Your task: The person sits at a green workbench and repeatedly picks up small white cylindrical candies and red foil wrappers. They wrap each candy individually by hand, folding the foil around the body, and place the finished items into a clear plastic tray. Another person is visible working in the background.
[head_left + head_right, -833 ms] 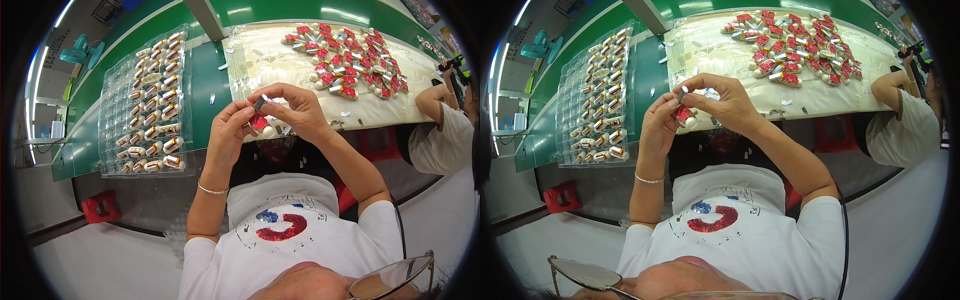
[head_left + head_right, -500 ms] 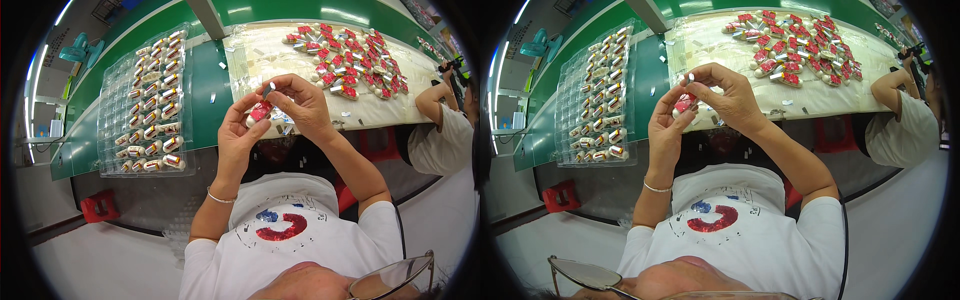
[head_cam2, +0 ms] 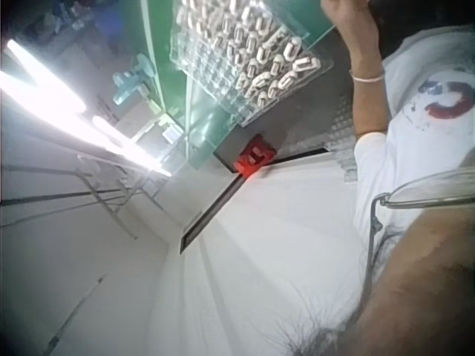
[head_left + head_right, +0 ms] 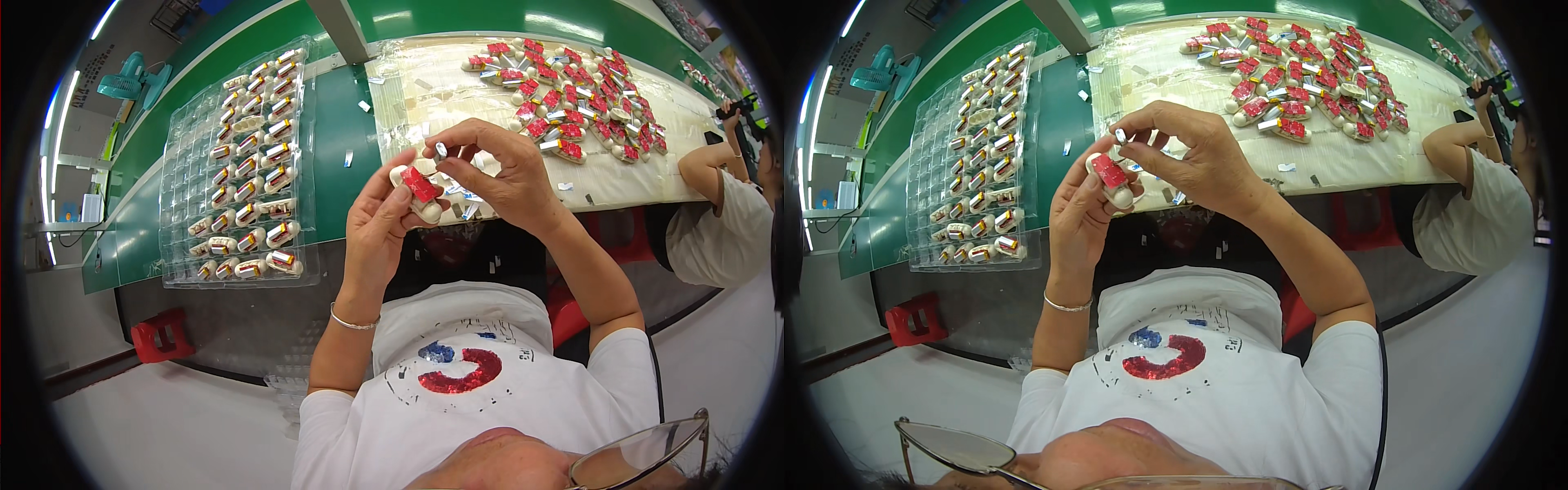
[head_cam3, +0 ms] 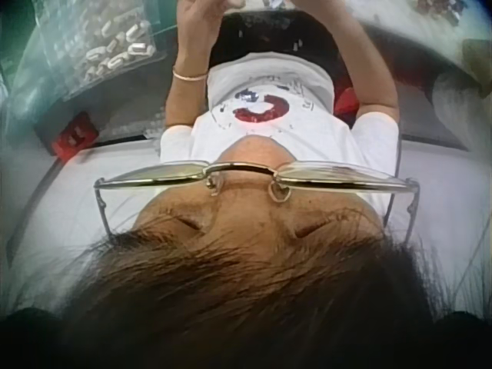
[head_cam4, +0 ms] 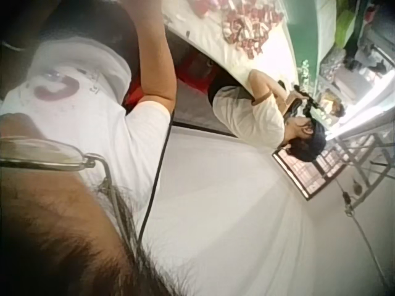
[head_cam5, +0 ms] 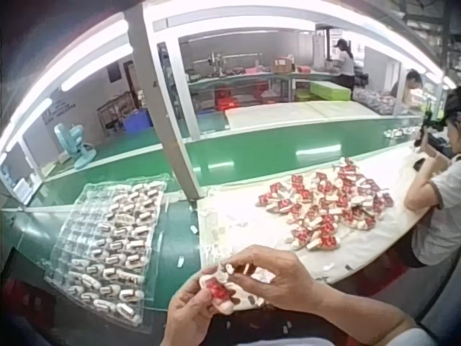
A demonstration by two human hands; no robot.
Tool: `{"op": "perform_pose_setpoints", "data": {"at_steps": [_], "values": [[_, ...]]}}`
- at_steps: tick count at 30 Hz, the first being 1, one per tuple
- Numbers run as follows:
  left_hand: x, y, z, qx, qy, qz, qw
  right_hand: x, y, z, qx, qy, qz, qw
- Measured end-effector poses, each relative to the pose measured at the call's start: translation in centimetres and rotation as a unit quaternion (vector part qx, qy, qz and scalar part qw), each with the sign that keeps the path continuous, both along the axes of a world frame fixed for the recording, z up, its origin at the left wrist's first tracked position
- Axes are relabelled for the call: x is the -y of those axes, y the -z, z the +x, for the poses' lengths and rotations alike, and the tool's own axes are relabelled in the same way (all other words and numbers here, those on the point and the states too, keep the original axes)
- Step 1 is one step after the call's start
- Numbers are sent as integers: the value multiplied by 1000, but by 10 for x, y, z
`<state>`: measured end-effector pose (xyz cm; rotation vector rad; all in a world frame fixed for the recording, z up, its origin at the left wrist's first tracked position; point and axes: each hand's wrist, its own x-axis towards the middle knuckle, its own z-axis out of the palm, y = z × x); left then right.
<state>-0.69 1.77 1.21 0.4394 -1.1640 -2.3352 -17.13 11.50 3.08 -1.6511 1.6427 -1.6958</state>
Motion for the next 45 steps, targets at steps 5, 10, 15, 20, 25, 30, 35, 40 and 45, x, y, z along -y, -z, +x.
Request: {"op": "perform_pose_setpoints", "data": {"at_steps": [5,10,15,20,25,30,35,40,45], "values": [[9,8,4,14,-26,35,999,-1,0,3,-9,-3,-2,1000],[7,1,5,-9,-5,61,998,-1,-3,3,-18,3,-6,1000],[6,10,5,46,-40,-133,989,0,-5,3,-17,-1,-23,1000],[0,7,2,18,-88,-110,990,1,-8,4,-105,13,-32,994],[-1,5,3,-3,-117,-111,987,2,-7,7,-179,37,-39,982],[-2,2,6,-5,-122,-122,985,0,-10,12,-253,59,-30,965],[-5,-2,5,-13,-122,-153,981,-2,-10,12,-281,64,-47,956],[-6,-6,3,-11,-119,-169,978,-3,-10,13,-295,69,-52,952],[-7,-7,4,-7,-120,-186,975,-5,-7,18,-274,80,-58,956]]}}
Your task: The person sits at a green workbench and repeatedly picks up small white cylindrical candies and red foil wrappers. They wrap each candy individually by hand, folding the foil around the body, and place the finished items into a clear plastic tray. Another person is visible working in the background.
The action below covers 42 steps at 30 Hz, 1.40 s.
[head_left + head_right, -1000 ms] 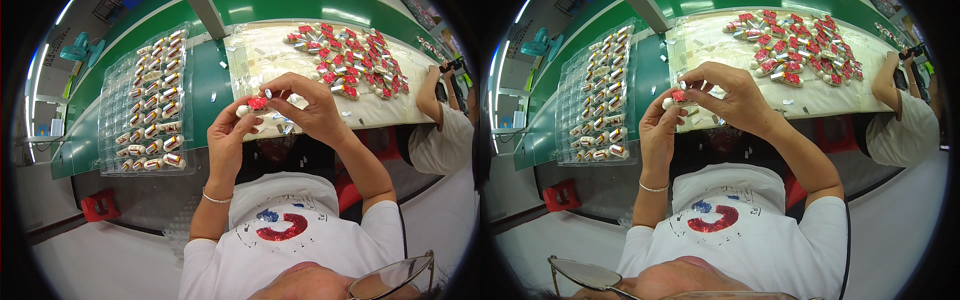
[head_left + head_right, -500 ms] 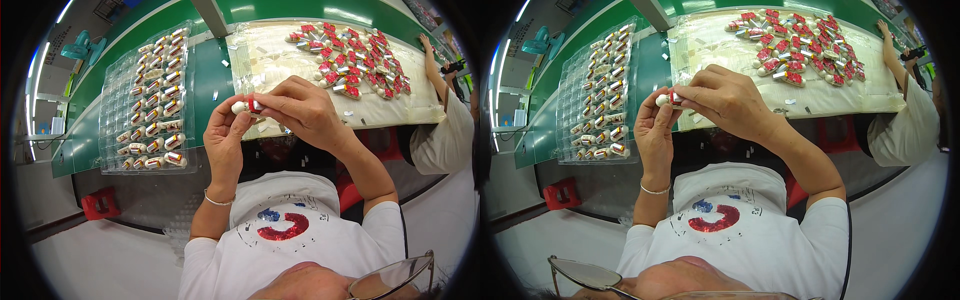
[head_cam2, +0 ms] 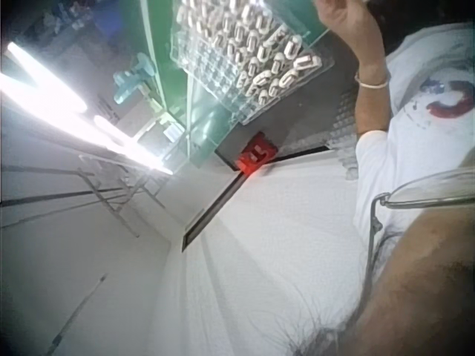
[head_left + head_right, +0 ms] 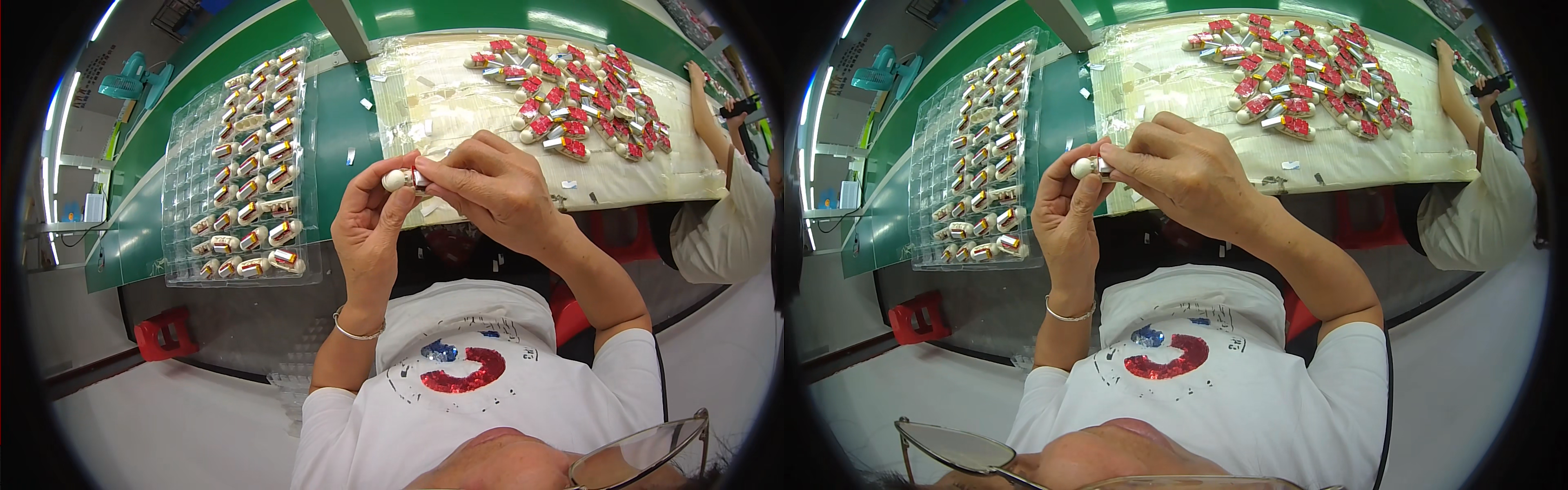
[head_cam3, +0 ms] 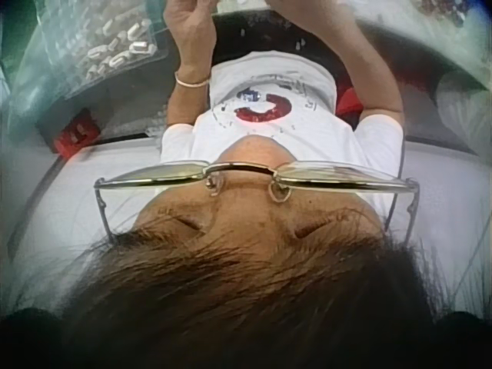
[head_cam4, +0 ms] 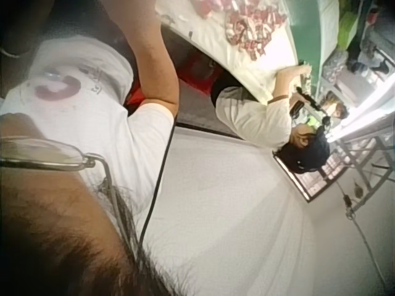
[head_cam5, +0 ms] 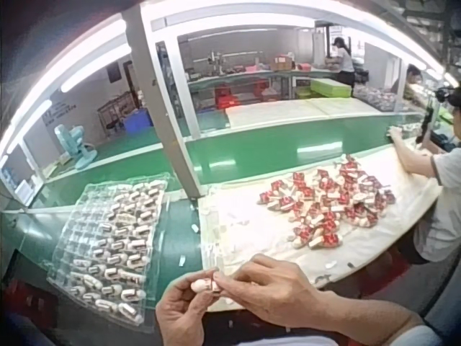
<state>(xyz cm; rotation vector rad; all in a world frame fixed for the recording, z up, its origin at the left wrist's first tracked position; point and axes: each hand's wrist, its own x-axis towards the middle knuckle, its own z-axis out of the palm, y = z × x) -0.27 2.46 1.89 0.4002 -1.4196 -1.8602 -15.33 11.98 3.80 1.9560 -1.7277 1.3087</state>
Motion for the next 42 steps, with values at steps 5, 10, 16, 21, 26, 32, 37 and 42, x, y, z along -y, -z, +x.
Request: {"op": "perform_pose_setpoints", "data": {"at_steps": [5,10,16,21,26,32,37,42], "values": [[-1,0,1,6,-2,-17,1000,-1,3,3,28,-8,-8,1000],[-2,1,1,0,-7,-23,1000,-3,1,6,37,-4,-1,999],[-8,1,-5,-18,-40,11,999,0,1,11,2,36,17,999],[-2,6,-8,-35,-62,77,994,7,6,11,187,-61,34,980],[4,-2,-5,-53,-35,132,989,-2,6,11,343,-81,55,934],[7,-2,-3,-49,-24,179,982,-3,11,17,410,-87,69,905],[5,-5,-3,-46,-30,186,981,-2,15,18,455,-103,61,882],[0,-6,-5,-39,-47,150,987,-1,17,20,469,-102,59,875]]}}
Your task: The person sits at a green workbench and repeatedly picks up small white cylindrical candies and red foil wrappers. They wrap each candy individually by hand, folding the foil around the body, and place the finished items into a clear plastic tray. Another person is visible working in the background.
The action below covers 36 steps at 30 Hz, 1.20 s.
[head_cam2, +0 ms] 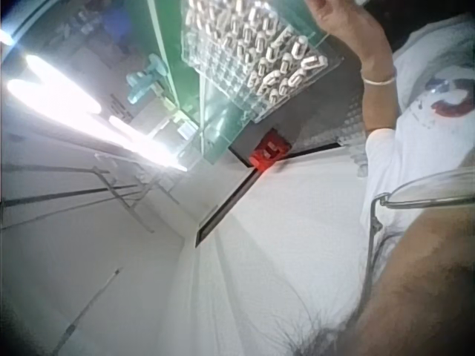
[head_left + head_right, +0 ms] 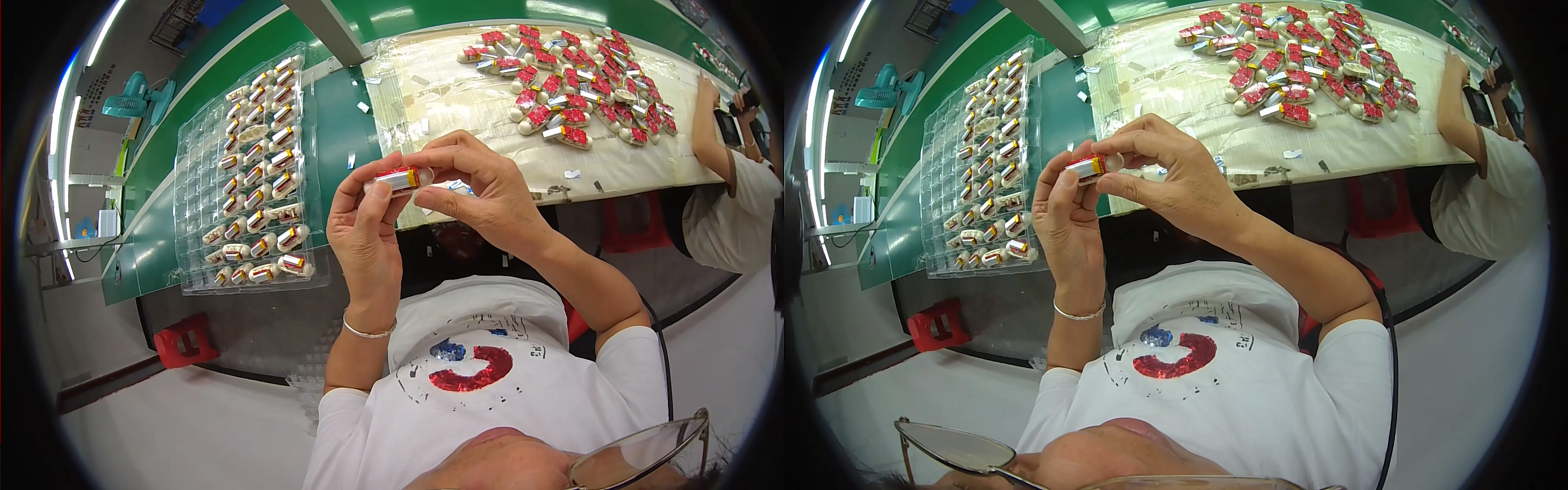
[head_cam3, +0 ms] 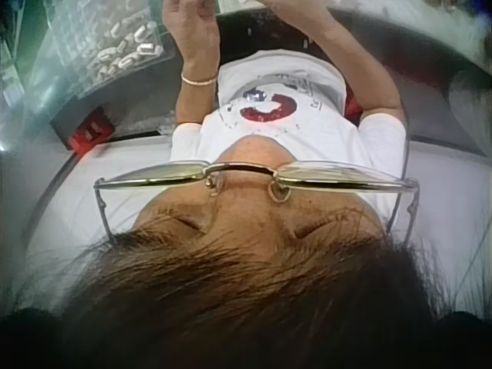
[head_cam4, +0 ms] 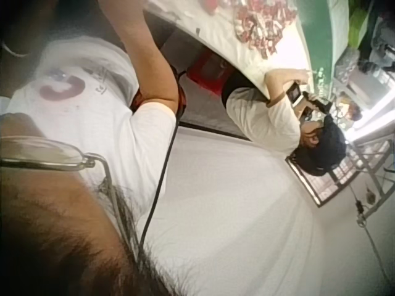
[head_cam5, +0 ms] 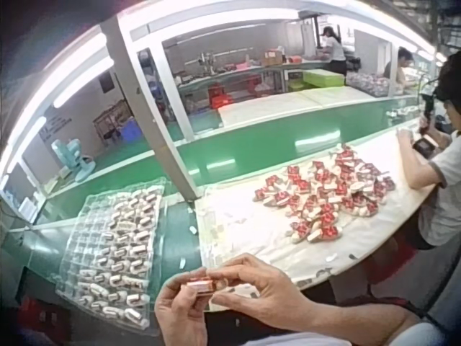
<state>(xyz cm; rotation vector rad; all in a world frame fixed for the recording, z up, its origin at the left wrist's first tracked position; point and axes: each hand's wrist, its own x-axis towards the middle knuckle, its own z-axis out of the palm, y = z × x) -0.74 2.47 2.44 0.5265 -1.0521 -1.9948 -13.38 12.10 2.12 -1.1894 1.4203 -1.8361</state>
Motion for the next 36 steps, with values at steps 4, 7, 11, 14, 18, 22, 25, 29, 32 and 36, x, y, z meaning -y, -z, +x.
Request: {"op": "perform_pose_setpoints", "data": {"at_steps": [4,7,11,14,18,22,25,29,32,36], "values": [[-9,-2,0,38,-43,-105,993,1,-7,1,120,-34,26,992],[-12,2,1,40,-65,-177,981,0,-16,1,220,-68,34,973],[-16,-2,3,22,-66,-224,972,-4,-16,-2,255,-98,46,961],[-15,0,3,28,-69,-248,966,-2,-8,-3,251,-100,40,962],[-10,6,2,33,-58,-248,966,5,0,-5,243,-92,48,964],[2,11,1,27,-29,-228,973,12,6,-6,252,-81,41,963],[14,6,4,54,22,-244,968,17,10,-7,245,-64,48,966],[30,1,16,156,55,-373,913,13,10,-15,207,-51,101,972],[33,-3,23,176,84,-350,916,13,10,-15,172,-61,121,976],[31,3,27,165,37,-350,922,20,9,-9,148,-72,92,982]]}}
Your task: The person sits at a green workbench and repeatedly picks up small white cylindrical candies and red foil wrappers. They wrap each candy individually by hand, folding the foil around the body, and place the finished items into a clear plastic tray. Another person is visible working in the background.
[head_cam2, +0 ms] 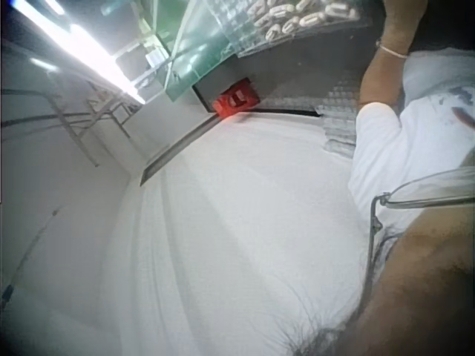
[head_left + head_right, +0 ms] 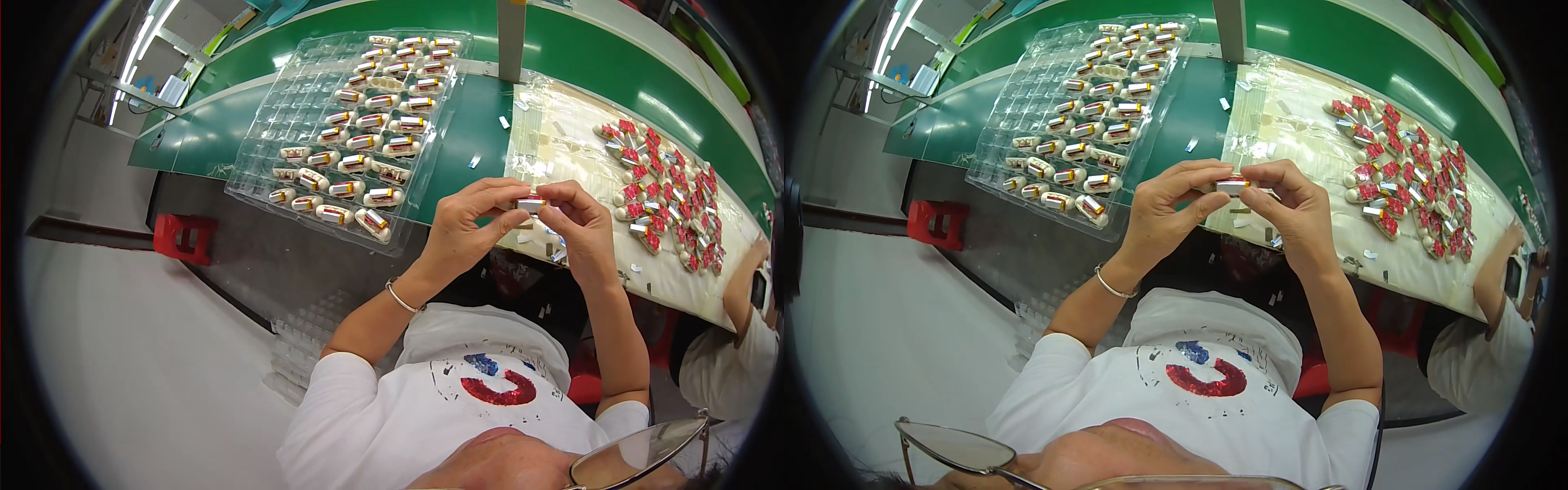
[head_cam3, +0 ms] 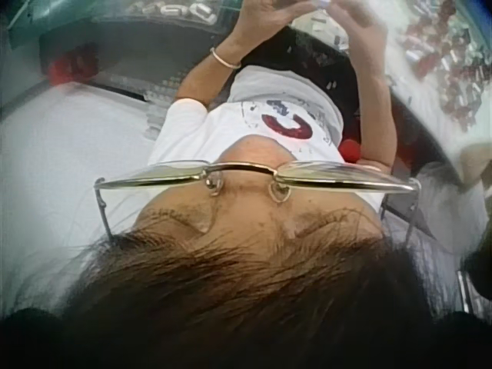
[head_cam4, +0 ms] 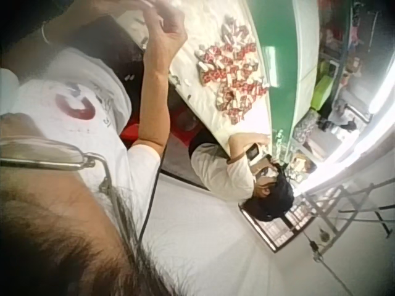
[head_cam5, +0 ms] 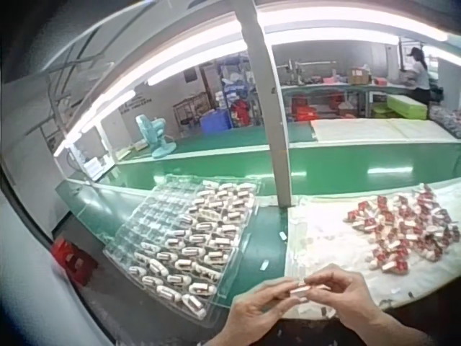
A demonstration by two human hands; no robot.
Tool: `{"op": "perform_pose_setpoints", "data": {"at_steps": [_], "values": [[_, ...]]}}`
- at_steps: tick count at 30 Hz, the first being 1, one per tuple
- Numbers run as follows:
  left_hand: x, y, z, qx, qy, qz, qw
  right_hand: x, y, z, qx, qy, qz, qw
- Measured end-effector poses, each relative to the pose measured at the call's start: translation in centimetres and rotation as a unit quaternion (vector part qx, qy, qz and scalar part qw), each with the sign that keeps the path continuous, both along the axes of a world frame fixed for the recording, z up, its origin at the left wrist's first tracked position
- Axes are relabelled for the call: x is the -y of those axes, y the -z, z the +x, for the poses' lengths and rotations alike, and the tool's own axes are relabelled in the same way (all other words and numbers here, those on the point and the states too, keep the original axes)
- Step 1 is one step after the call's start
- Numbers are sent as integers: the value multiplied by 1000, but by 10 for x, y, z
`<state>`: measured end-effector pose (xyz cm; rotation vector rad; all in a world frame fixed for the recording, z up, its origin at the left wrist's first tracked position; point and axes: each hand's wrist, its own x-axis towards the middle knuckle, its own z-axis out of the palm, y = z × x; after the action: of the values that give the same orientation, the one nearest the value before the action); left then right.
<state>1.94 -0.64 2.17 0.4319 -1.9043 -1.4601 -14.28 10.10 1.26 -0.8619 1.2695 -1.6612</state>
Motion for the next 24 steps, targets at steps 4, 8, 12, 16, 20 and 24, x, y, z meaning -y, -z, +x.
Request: {"op": "perform_pose_setpoints", "data": {"at_steps": [4,8,12,16,20,24], "values": [[2,2,5,-23,-14,-1,1000,6,-4,6,-31,4,-39,999],[4,1,7,-43,-7,30,999,8,-9,10,-18,-3,-35,999],[5,6,2,-90,4,33,995,6,-7,11,15,0,-37,999],[1,6,1,-91,-14,52,994,6,-10,13,8,9,-29,1000],[-3,4,-4,-87,-26,127,988,9,-10,8,-8,12,-7,1000],[4,12,-5,-46,-12,199,979,12,-1,7,31,17,24,999]]}}
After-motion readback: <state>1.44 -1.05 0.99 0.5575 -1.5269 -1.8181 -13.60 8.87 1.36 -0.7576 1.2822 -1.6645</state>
